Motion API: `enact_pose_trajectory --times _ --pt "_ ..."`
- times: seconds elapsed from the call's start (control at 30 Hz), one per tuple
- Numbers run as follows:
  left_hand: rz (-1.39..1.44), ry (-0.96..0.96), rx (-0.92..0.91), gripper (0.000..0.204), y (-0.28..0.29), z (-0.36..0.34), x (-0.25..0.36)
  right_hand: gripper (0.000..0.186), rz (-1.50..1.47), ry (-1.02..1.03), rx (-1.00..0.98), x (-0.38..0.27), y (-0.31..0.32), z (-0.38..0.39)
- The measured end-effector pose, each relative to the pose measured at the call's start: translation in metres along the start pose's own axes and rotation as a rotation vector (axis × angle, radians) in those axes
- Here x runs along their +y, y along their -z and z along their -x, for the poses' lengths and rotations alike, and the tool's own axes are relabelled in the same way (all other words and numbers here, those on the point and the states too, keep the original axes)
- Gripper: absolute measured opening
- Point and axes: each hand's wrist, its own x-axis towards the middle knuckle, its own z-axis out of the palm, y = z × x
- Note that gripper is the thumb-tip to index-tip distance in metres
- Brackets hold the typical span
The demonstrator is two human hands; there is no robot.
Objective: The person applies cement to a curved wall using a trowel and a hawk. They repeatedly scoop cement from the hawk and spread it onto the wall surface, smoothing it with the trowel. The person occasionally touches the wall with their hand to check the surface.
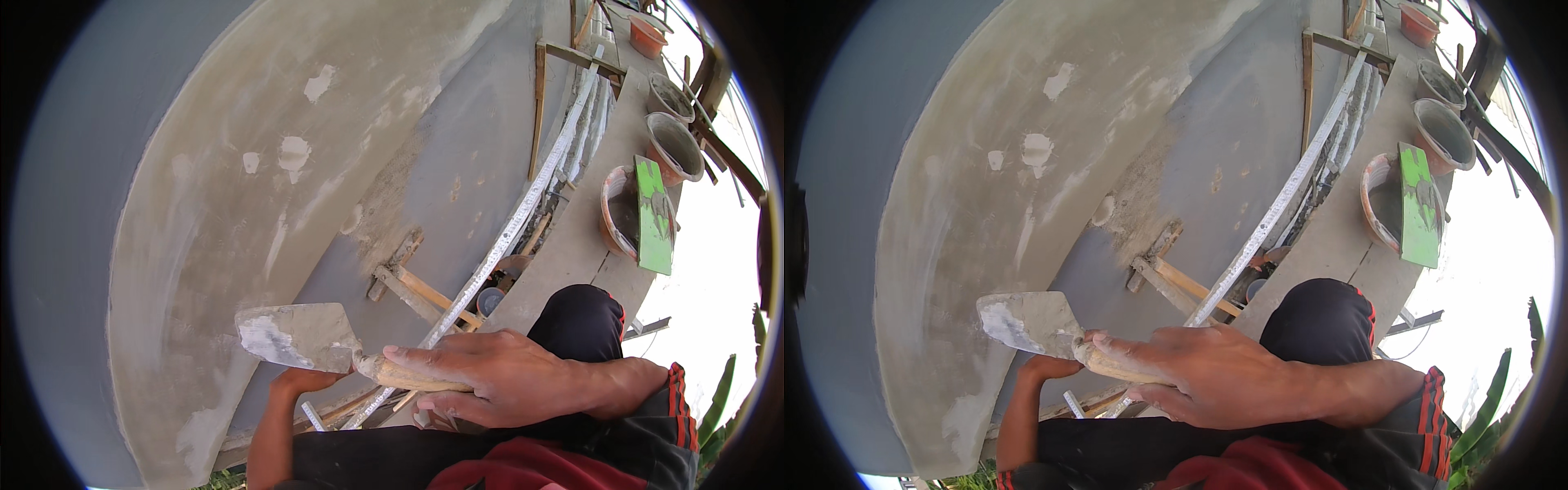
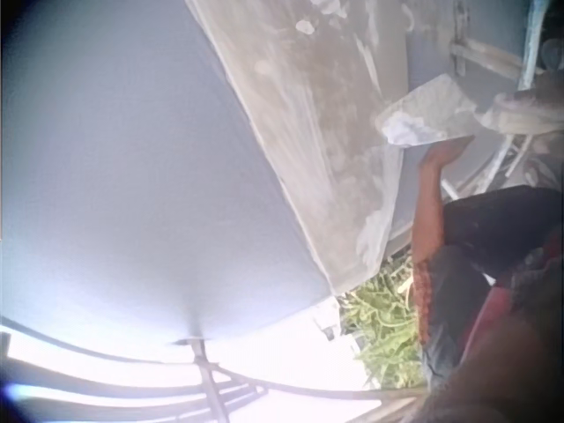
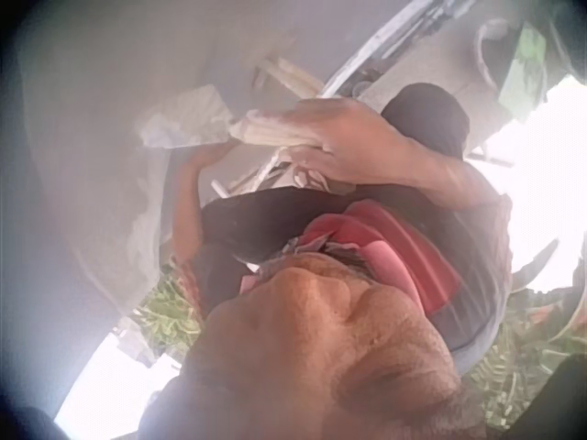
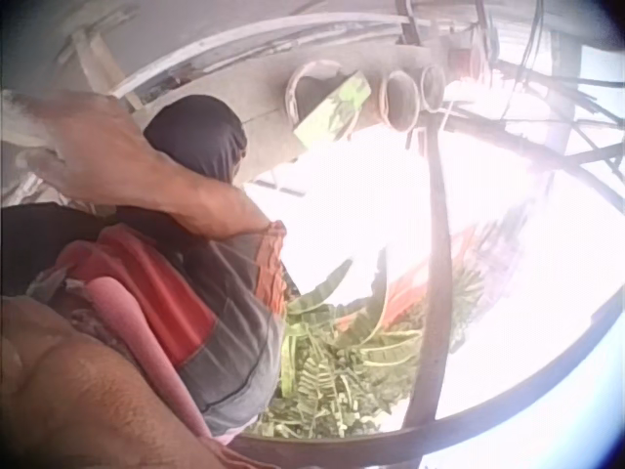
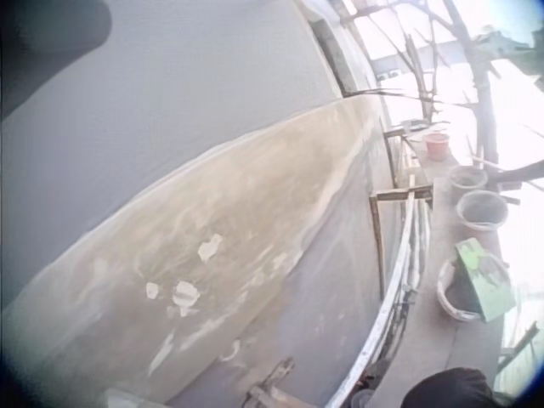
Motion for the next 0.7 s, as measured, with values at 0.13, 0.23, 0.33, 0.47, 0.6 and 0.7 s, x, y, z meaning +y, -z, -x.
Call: enact_pose_trajectory --times 0.13,0.23,0.33,0.47,0.6,0.7 --pt "-0.076 -0.046 0.064 0.061 -0.014 -0.003 -0.011 0.071 0.033 -0.037 -0.027 -0.001 -0.001 0.001" --pt "-0.207 -0.102 0.157 0.058 -0.031 -0.004 -0.043 0.071 0.043 -0.061 -0.087 -0.005 0.002 0.001" --pt "-0.146 -0.091 0.157 0.055 -0.037 0.001 -0.061 0.072 0.034 -0.032 -0.072 -0.003 -0.002 0.000" --pt "-0.067 -0.078 0.081 0.053 -0.019 -0.003 -0.030 0.072 0.049 -0.027 -0.024 0.000 -0.005 -0.001" --pt "0.058 -0.037 0.036 0.054 -0.007 0.003 -0.012 0.071 0.050 -0.039 -0.026 -0.003 -0.003 -0.005" --pt "0.133 0.153 -0.017 0.055 0.009 0.000 0.012 0.070 0.051 -0.031 0.009 0.002 -0.002 -0.001"
